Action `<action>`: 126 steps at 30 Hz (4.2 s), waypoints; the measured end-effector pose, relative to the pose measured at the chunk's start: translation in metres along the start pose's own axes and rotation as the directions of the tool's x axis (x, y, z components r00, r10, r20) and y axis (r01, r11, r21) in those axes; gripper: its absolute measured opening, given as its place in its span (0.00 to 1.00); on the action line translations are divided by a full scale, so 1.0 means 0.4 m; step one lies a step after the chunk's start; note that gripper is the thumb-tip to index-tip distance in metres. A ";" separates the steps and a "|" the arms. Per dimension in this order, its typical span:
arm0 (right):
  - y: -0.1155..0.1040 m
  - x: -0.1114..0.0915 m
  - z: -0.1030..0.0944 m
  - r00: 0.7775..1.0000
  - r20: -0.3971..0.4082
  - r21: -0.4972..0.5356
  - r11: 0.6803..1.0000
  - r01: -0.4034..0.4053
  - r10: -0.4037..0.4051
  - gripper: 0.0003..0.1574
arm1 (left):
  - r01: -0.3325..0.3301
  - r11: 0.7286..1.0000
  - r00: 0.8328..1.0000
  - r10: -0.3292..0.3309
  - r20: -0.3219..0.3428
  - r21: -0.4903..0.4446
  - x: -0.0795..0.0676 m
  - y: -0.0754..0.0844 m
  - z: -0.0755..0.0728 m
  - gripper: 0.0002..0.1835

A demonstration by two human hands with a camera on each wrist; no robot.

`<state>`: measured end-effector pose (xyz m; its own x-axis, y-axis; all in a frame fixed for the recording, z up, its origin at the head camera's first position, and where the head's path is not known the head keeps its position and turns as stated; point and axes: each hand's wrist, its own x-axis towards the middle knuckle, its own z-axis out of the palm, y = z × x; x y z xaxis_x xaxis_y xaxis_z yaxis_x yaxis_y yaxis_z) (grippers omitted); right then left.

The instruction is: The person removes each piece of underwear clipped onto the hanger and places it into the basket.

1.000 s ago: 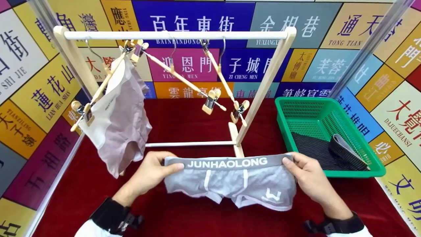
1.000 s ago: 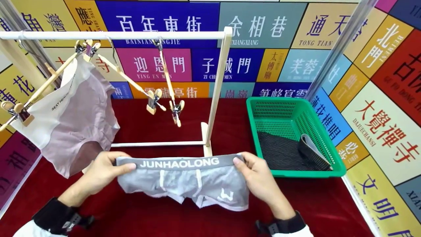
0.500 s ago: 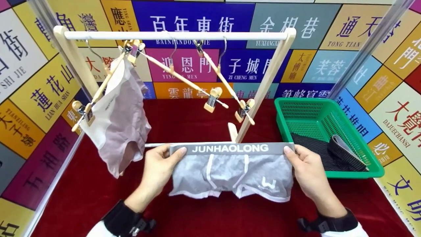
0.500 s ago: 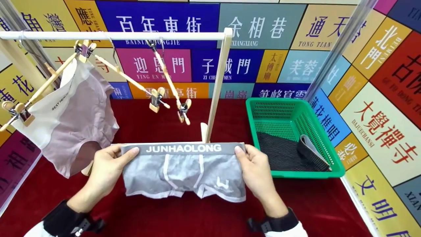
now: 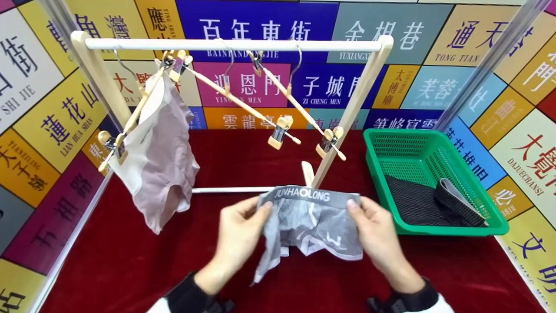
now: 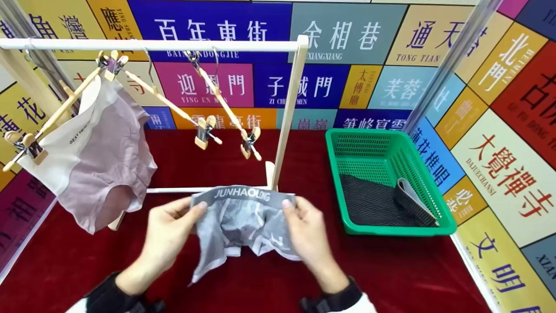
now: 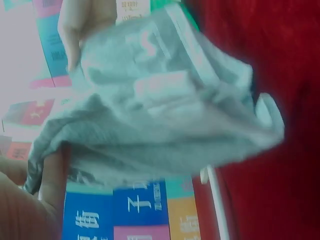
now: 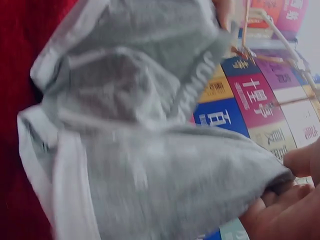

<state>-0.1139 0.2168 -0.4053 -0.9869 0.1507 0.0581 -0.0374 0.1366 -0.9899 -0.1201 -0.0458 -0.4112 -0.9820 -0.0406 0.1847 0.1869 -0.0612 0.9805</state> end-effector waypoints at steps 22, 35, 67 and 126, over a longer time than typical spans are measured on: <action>0.018 -0.056 0.126 0.974 0.164 0.193 0.974 0.122 -0.155 0.20 | -0.211 0.971 0.959 0.182 0.218 0.116 -0.072 -0.025 0.146 0.19; 0.015 -0.046 0.081 0.965 0.113 0.156 0.964 0.217 -0.236 0.13 | -0.237 0.945 0.972 0.233 0.045 0.225 -0.012 -0.069 0.103 0.18; 0.028 -0.034 -0.019 0.951 0.167 0.203 0.953 0.225 -0.260 0.15 | 0.236 0.929 0.917 -0.116 0.382 -0.285 0.008 -0.112 0.075 0.20; -0.240 0.297 -0.394 0.956 0.215 -0.633 0.717 0.292 -0.199 0.19 | 0.008 0.971 0.910 -0.106 0.402 0.238 -0.030 -0.160 0.015 0.04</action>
<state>-0.2026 0.3761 -0.2830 -0.9700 -0.0937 0.2245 -0.2150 0.7620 -0.6109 -0.1204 -0.0356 -0.4757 -0.9244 0.3704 0.0916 0.1672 0.1775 0.9698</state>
